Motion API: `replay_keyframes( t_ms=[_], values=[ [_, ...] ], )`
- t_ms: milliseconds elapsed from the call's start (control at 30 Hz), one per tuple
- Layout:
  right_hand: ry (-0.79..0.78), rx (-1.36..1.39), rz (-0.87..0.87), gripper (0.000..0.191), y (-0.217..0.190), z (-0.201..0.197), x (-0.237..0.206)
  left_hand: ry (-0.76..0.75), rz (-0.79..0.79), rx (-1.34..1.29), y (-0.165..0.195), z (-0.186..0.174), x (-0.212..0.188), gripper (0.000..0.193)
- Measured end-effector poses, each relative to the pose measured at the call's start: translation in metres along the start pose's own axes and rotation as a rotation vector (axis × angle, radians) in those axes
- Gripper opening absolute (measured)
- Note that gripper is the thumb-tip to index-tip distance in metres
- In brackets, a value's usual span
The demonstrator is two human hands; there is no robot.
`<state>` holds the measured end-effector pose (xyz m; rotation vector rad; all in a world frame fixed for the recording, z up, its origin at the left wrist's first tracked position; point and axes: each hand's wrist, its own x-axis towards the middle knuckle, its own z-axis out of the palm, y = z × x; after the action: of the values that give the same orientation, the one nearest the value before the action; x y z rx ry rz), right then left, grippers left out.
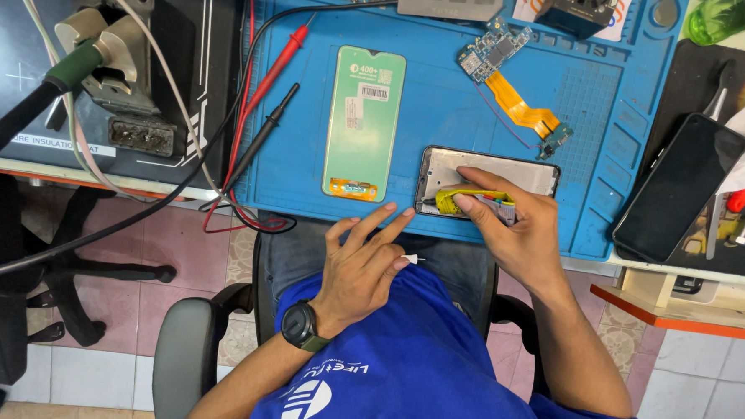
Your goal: The person applies adhesive to the edges of a smartphone frame using a tube, then wipes the surface with a tissue. They handle a second smartphone and interact with its screen while holding the frame.
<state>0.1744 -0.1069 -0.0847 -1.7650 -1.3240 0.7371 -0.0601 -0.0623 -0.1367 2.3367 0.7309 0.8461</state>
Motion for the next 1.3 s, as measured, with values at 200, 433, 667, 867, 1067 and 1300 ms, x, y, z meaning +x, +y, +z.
replay_keyframes(
  t_ms=[200, 433, 667, 867, 1067, 1300],
  values=[
    [0.019, 0.012, -0.015, 0.032, -0.0019, 0.0036, 0.0003, -0.007, -0.009, -0.010, 0.0008, -0.0015, 0.0016, 0.018],
    [0.052, -0.008, -0.028, 0.031, -0.0027, 0.0046, 0.0005, -0.001, -0.008, -0.010, 0.0006, -0.0006, 0.0019, 0.018],
    [0.002, -0.002, -0.070, 0.032, -0.0072, 0.0024, -0.0008, -0.002, -0.017, -0.014, 0.0017, -0.0013, 0.0031, 0.018],
    [0.020, -0.020, -0.047, 0.031, -0.0053, 0.0037, 0.0007, -0.001, -0.011, -0.008, 0.0009, -0.0016, 0.0033, 0.018],
    [0.054, -0.010, -0.019, 0.030, -0.0039, 0.0069, 0.0015, 0.002, -0.012, -0.011, 0.0018, -0.0022, 0.0043, 0.019],
    [0.011, -0.012, -0.031, 0.031, -0.0056, 0.0030, 0.0008, 0.005, -0.010, -0.007, 0.0017, -0.0020, 0.0040, 0.019]
  ],
)
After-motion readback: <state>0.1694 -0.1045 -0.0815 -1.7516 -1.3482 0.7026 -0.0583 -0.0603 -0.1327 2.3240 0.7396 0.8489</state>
